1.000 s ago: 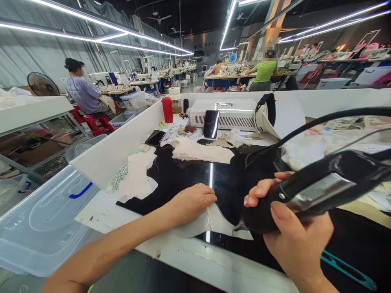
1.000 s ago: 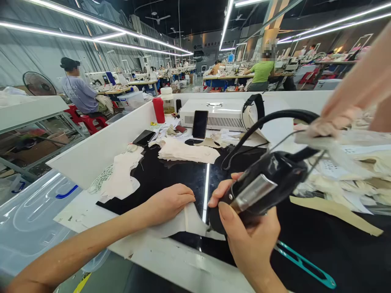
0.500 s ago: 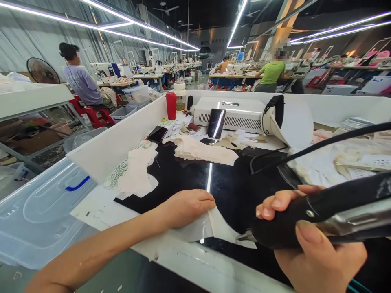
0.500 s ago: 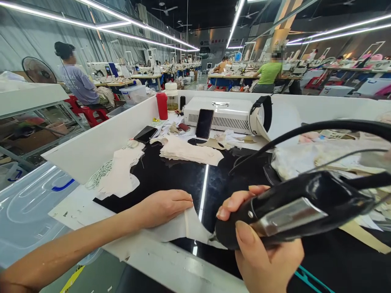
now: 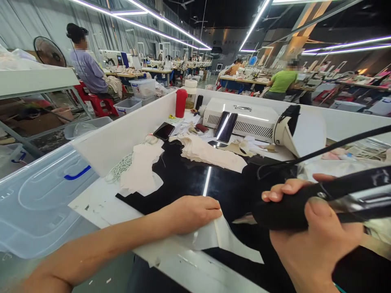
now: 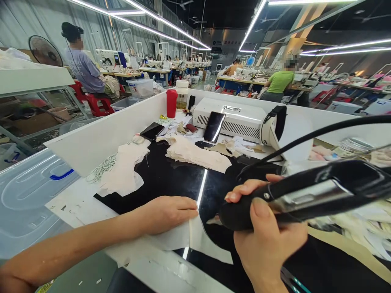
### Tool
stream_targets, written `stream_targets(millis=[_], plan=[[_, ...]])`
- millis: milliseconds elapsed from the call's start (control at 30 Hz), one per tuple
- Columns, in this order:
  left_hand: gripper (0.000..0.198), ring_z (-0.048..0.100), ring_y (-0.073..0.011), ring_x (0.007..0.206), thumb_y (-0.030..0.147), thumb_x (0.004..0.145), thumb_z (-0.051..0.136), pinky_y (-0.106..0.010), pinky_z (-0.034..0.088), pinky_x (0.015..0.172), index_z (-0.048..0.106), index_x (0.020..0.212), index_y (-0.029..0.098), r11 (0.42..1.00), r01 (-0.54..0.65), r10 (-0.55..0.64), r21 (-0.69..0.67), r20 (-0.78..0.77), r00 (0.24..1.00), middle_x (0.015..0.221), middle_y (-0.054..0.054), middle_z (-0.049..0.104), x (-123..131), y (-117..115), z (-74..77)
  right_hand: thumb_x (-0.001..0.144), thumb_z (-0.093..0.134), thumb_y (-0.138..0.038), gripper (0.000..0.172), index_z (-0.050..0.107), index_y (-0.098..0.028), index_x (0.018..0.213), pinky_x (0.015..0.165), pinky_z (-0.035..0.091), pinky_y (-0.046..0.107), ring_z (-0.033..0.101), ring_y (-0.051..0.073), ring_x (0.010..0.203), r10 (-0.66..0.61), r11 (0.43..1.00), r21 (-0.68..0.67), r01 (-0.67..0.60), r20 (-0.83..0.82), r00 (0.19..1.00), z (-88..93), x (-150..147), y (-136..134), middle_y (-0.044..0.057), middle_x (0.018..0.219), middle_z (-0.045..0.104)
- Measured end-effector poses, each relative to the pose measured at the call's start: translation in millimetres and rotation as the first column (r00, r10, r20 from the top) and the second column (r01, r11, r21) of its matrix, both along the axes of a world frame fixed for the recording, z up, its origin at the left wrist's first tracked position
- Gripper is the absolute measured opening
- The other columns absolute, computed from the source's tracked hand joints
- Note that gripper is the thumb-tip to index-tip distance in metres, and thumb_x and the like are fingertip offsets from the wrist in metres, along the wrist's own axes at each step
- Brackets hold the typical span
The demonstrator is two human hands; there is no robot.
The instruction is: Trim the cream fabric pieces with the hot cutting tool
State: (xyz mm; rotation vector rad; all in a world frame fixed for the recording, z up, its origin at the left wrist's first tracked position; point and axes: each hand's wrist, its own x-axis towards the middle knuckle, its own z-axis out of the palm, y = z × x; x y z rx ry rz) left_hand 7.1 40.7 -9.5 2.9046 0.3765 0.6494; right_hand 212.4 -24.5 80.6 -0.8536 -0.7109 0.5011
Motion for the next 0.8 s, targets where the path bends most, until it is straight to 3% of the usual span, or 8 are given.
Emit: stream_targets(millis=[267,800], plan=[[0.027,0.080,-0.0178,0.115,0.002,0.110,0.056,-0.023,0.067,0.098,0.074,0.116,0.021,1.000,0.005,-0.005,-0.007,0.035,0.999,0.119,-0.007,0.079,1.6,0.2,-2.4,0.077,0.095,-0.034,0.042,0.070,-0.028,0.111,0.058,0.060,0.031,0.066,0.016,0.060,0.064,0.994,0.084,-0.069,0.064,0.996,-10.6,-8.0,28.9,-0.007,0.079,0.067],[0.024,0.080,-0.0174,0.115,0.003,0.111,0.056,-0.023,0.067,0.099,0.075,0.114,0.019,1.000,0.006,-0.006,0.015,0.017,1.000,0.123,-0.008,0.080,3.0,1.6,-3.8,0.079,0.093,-0.032,0.039,0.068,-0.027,0.109,0.058,0.061,0.031,0.067,0.016,0.058,0.021,0.997,0.077,-0.026,0.072,0.997,-13.2,-17.0,29.3,-0.007,0.077,0.069]])
